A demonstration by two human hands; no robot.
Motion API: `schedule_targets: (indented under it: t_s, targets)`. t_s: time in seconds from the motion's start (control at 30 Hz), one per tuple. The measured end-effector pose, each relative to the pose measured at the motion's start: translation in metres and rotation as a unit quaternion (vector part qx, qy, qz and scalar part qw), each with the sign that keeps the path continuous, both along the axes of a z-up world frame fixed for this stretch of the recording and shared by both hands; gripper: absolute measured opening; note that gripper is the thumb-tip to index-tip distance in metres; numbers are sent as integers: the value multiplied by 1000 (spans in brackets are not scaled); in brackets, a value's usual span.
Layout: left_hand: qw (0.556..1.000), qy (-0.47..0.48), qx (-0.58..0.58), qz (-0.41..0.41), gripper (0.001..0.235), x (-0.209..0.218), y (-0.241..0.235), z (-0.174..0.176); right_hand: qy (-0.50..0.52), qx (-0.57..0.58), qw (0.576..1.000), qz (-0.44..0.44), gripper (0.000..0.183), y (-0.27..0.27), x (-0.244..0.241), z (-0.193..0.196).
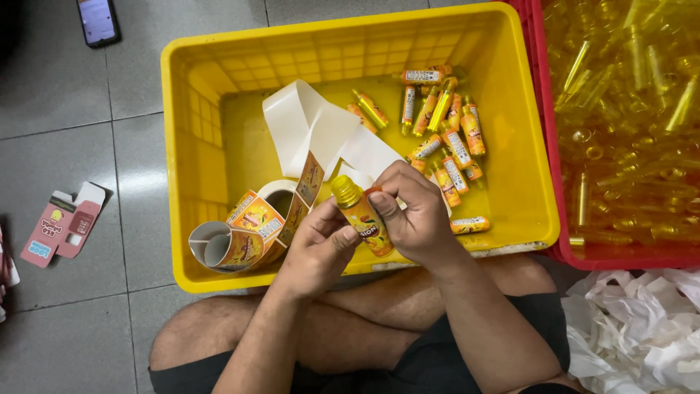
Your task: The person sits on the floor and repeatedly applies labels to small yellow bottles. They pick up a bottle, wrap a label from a roll around it, and place the labeled bottle into a red crate. The process is repeated continuously with items from a yellow crate.
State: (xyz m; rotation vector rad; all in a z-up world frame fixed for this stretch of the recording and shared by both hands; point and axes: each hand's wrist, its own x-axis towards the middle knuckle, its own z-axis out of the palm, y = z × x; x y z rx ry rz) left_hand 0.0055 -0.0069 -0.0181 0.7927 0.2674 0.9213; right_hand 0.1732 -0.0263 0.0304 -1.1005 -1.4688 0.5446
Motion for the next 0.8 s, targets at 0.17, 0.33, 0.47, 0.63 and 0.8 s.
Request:
schedule_targets:
  t_s: [0.17, 0.33, 0.47, 0.63, 0.8]
  targets:
    - [1000, 5, -2, 19, 46, -4, 2, 6, -27, 25, 999, -29, 33, -1, -3, -5]
    - [985, 150, 69, 46, 46, -18, 10, 9, -52, 24, 997, -44, 25, -2, -4, -6]
    - [986, 146, 61, 60, 50, -16, 7, -6, -20, -15, 1000, -13, 28, -4, -11, -9]
    - [984, 158, 52, 59, 44, -13, 9, 19, 204, -217, 944, 144, 41, -4, 1, -47]
    - [971, 180, 96, 125, 28, -16, 33, 4, 228, -170, 946, 156, 34, 11, 11, -52]
